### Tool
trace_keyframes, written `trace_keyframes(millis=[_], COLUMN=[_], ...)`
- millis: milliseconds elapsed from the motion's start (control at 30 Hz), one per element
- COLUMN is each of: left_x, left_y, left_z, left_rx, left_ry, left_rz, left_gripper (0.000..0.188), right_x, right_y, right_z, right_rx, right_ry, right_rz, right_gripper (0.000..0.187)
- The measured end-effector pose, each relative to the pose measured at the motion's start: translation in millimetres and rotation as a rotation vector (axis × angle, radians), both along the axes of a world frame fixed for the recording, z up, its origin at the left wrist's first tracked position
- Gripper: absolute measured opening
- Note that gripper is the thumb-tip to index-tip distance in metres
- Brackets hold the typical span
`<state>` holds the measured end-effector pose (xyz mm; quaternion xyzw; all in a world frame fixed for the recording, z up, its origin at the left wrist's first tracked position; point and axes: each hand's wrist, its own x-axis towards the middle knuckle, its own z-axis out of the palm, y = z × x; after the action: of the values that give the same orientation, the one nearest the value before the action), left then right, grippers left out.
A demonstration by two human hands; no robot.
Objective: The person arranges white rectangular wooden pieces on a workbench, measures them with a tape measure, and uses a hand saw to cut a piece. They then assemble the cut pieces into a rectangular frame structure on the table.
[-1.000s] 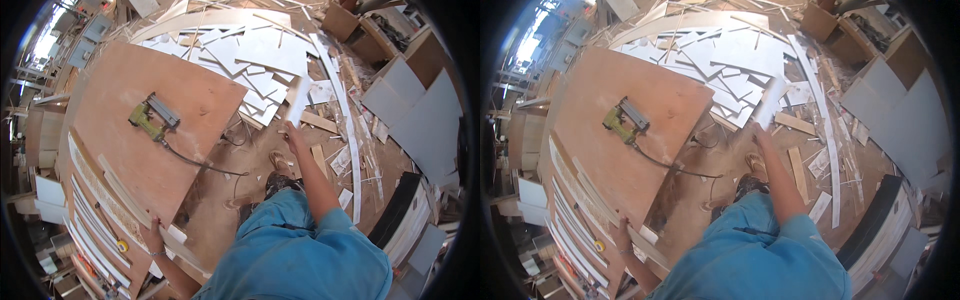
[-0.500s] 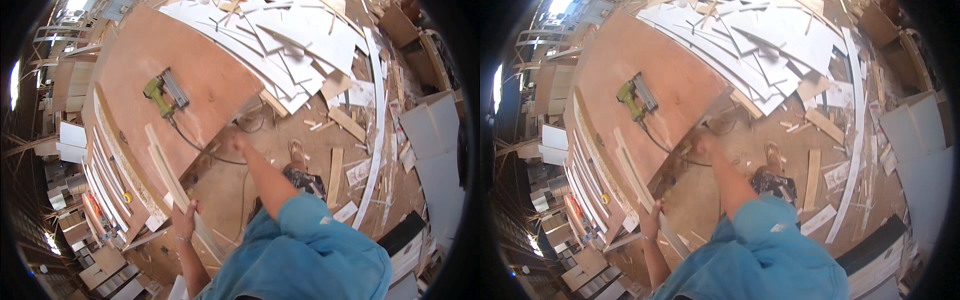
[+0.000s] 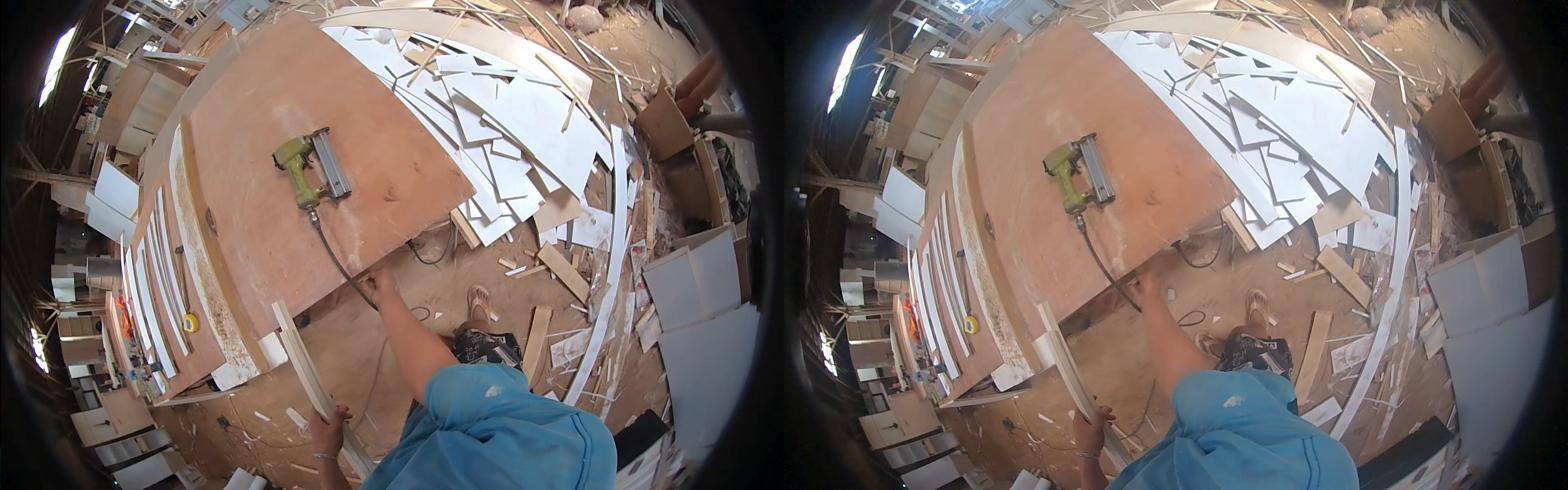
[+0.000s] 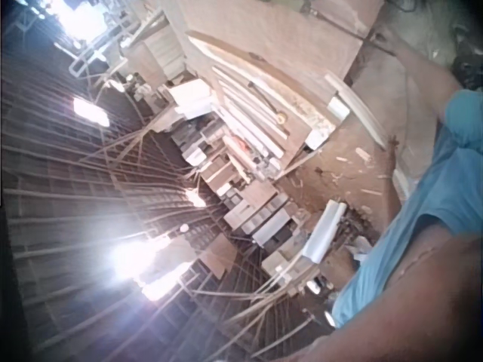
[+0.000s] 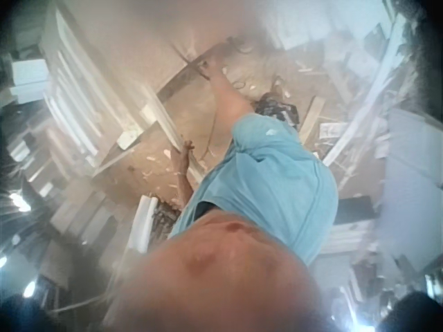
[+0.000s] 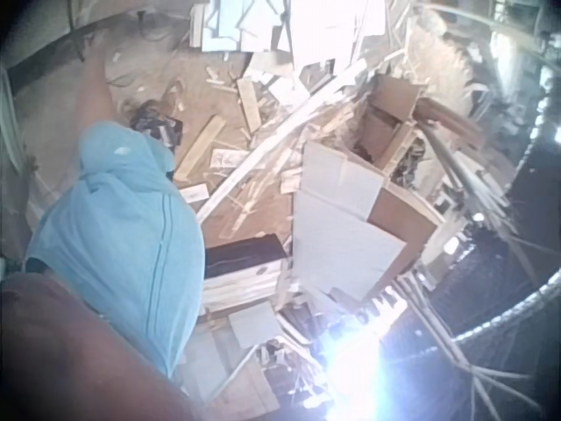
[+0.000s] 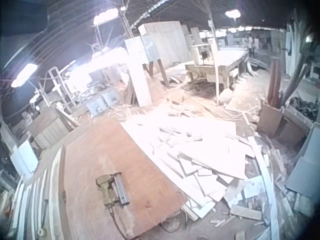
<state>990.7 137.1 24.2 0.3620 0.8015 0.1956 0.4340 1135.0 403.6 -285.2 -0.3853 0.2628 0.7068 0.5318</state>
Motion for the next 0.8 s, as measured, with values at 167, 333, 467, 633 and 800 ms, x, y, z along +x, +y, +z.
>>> trace_keyframes(millis=[167, 333, 467, 633, 800], left_x=[-4, -9, -1, 49, 104], left_y=[6, 24, 45, 81, 123], left_z=[-10, -13, -23, -39, -23], left_rx=[0.084, 0.145, 0.154, 0.357, 0.506], left_ry=[-0.066, -0.104, -0.085, -0.291, -0.490], left_rz=[-0.035, -0.156, -0.332, -0.365, -0.490], left_gripper=[0.043, 0.038, 0.036, 0.037, 0.037], right_x=[2, 81, 193, 284, 261], right_y=[-5, -39, -110, -212, -241], right_z=[-11, -30, -6, 72, 169], right_rx=[0.138, 0.637, 0.383, 0.152, 0.382], right_ry=[-0.094, -1.192, -0.892, -1.140, -1.211], right_rz=[0.195, 1.019, 1.087, 1.010, 1.086], right_gripper=[0.023, 0.015, 0.024, 0.031, 0.045])
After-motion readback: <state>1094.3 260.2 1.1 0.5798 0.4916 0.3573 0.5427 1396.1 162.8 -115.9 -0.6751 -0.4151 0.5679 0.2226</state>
